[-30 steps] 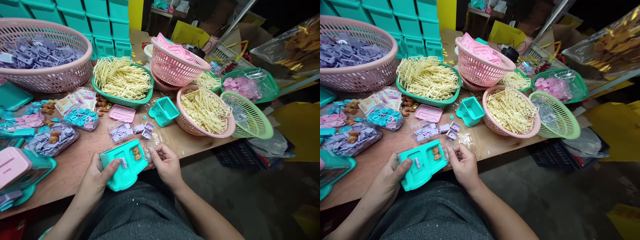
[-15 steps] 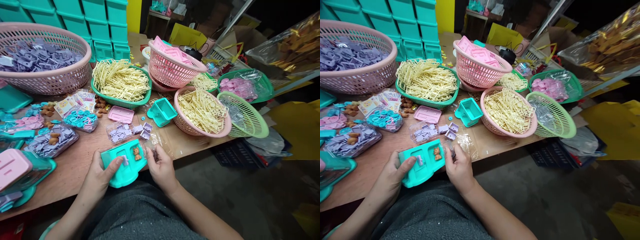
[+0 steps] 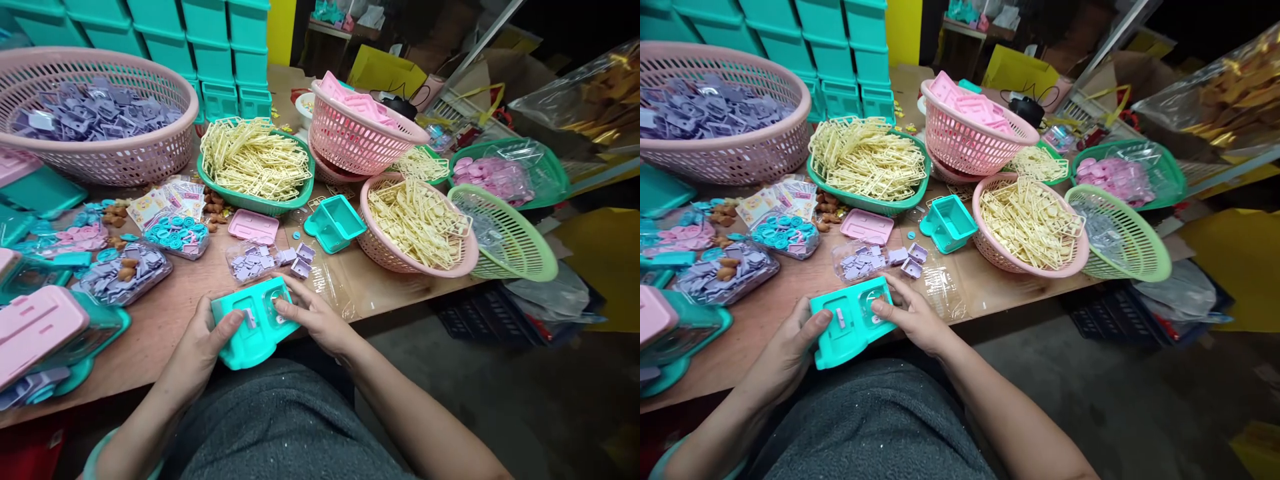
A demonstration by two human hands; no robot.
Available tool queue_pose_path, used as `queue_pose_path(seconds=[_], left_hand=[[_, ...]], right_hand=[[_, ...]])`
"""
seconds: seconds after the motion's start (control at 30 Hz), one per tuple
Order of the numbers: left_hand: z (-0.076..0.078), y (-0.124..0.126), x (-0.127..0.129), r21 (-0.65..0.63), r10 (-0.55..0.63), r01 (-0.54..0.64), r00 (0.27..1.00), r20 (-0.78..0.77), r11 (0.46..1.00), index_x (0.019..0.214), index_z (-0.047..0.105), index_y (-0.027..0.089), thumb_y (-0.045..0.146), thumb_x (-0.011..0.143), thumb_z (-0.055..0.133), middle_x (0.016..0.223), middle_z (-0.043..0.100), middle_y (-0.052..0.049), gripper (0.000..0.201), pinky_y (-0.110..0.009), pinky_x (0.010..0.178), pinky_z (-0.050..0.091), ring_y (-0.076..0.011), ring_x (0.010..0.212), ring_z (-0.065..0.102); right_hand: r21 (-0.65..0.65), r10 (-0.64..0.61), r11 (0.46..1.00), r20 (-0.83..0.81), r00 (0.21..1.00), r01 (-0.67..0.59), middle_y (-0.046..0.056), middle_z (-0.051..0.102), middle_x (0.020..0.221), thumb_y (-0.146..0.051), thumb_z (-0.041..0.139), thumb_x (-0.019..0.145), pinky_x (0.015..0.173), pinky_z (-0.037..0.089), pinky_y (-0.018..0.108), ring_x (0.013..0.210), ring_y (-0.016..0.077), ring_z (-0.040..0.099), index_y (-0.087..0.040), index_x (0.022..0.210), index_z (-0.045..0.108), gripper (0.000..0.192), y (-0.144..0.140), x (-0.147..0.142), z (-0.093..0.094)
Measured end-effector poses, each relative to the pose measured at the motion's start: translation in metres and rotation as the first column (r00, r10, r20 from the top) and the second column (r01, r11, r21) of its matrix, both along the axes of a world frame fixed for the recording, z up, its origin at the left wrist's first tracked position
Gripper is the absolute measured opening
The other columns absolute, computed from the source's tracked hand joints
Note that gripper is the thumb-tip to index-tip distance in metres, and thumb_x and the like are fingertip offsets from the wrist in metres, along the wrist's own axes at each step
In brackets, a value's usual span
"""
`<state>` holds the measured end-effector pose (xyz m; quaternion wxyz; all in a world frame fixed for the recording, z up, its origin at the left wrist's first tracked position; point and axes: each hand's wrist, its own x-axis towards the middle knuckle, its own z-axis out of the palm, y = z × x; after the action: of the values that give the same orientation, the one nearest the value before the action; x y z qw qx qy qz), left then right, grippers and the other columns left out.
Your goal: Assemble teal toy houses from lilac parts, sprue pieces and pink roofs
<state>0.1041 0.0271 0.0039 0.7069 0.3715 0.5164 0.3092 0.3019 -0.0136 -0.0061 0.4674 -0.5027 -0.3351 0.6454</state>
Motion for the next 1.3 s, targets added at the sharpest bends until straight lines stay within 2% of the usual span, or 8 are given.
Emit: queue_pose_path(seconds=[0.2,0.5,0.63,0.73,0.9,1.0,1.13,1.3], left_hand=[[-0.002,-0.001,0.002,0.038,0.032,-0.031,0.999,-0.022,0.999,0.103,0.059,0.021,0.063,0.068,0.084,0.099,0.075,-0.007,0.060,-0.034,0.073,0.058,-0.0296,0.093,0.072],[-0.006,-0.002,-0.029,-0.209,0.187,-0.161,0.976,0.108,0.965,0.111,0.065,0.023,0.058,0.071,0.081,0.107,0.079,-0.009,0.056,-0.042,0.085,0.062,-0.0370,0.109,0.073],[-0.007,-0.003,-0.045,-0.164,0.210,-0.192,0.973,0.101,0.968,0.114,0.064,0.023,0.057,0.069,0.085,0.112,0.079,-0.009,0.060,-0.042,0.085,0.062,-0.0367,0.112,0.071],[-0.009,-0.006,-0.042,-0.141,0.212,-0.197,0.972,0.102,0.970,0.114,0.064,0.022,0.059,0.069,0.084,0.111,0.079,-0.009,0.061,-0.044,0.088,0.061,-0.0373,0.112,0.072],[-0.011,-0.010,-0.032,-0.137,0.214,-0.198,0.970,0.117,0.971,0.110,0.066,0.023,0.062,0.070,0.083,0.105,0.080,-0.008,0.059,-0.044,0.089,0.061,-0.0362,0.109,0.072],[-0.010,-0.009,-0.033,-0.135,0.210,-0.195,0.971,0.110,0.972,0.100,0.065,0.022,0.062,0.073,0.081,0.102,0.079,-0.007,0.051,-0.042,0.088,0.061,-0.0350,0.109,0.072],[-0.006,-0.009,-0.030,-0.118,0.197,-0.182,0.972,0.130,0.976,0.105,0.064,0.022,0.060,0.078,0.078,0.105,0.078,-0.007,0.048,-0.041,0.088,0.061,-0.0341,0.111,0.070],[0.000,-0.009,-0.017,-0.068,0.173,-0.166,0.977,0.122,0.984,0.106,0.066,0.023,0.060,0.074,0.080,0.109,0.077,-0.008,0.051,-0.042,0.086,0.062,-0.0348,0.109,0.071]], right_hand=[[0.023,0.001,1.000,0.042,0.999,-0.002,0.003,0.073,0.124,-0.047,0.080,0.079,0.092,0.060,0.039,0.116,0.0233,0.068,-0.030,0.129,0.065,0.054,0.008,0.001,0.001],[0.214,-0.087,0.976,0.259,0.962,0.030,0.010,0.065,0.136,-0.050,0.066,0.093,0.098,0.057,0.038,0.117,0.0222,0.068,-0.029,0.141,0.054,0.054,-0.014,-0.023,-0.014],[0.484,-0.388,0.875,0.656,0.648,0.034,0.009,0.070,0.108,-0.032,0.061,0.098,0.087,0.056,0.036,0.095,0.0217,0.068,-0.024,0.111,0.068,0.017,-0.009,0.006,-0.017],[0.550,-0.479,0.832,0.776,0.409,-0.068,0.010,0.067,0.100,-0.027,0.058,0.097,0.087,0.053,0.038,0.095,0.0239,0.065,-0.022,0.099,0.066,0.009,0.006,0.032,-0.018],[0.452,-0.411,0.880,0.878,0.245,-0.144,0.010,0.067,0.096,-0.025,0.065,0.089,0.086,0.051,0.042,0.093,0.0285,0.063,-0.021,0.099,0.061,0.011,0.016,0.039,-0.029],[0.459,-0.405,0.876,0.865,0.295,-0.145,0.008,0.065,0.097,-0.015,0.057,0.088,0.084,0.053,0.037,0.092,0.0245,0.064,-0.022,0.099,0.059,0.014,0.008,0.039,-0.023],[0.392,-0.299,0.889,0.889,0.346,-0.238,0.008,0.061,0.104,-0.009,0.052,0.082,0.085,0.054,0.034,0.095,0.0219,0.064,-0.022,0.110,0.061,0.032,-0.006,0.049,0.010],[-0.091,0.102,0.889,0.995,0.001,-0.449,0.017,0.064,0.108,-0.002,0.052,0.075,0.087,0.055,0.045,0.099,0.0308,0.065,-0.013,0.117,0.065,0.045,0.007,0.039,0.031]])
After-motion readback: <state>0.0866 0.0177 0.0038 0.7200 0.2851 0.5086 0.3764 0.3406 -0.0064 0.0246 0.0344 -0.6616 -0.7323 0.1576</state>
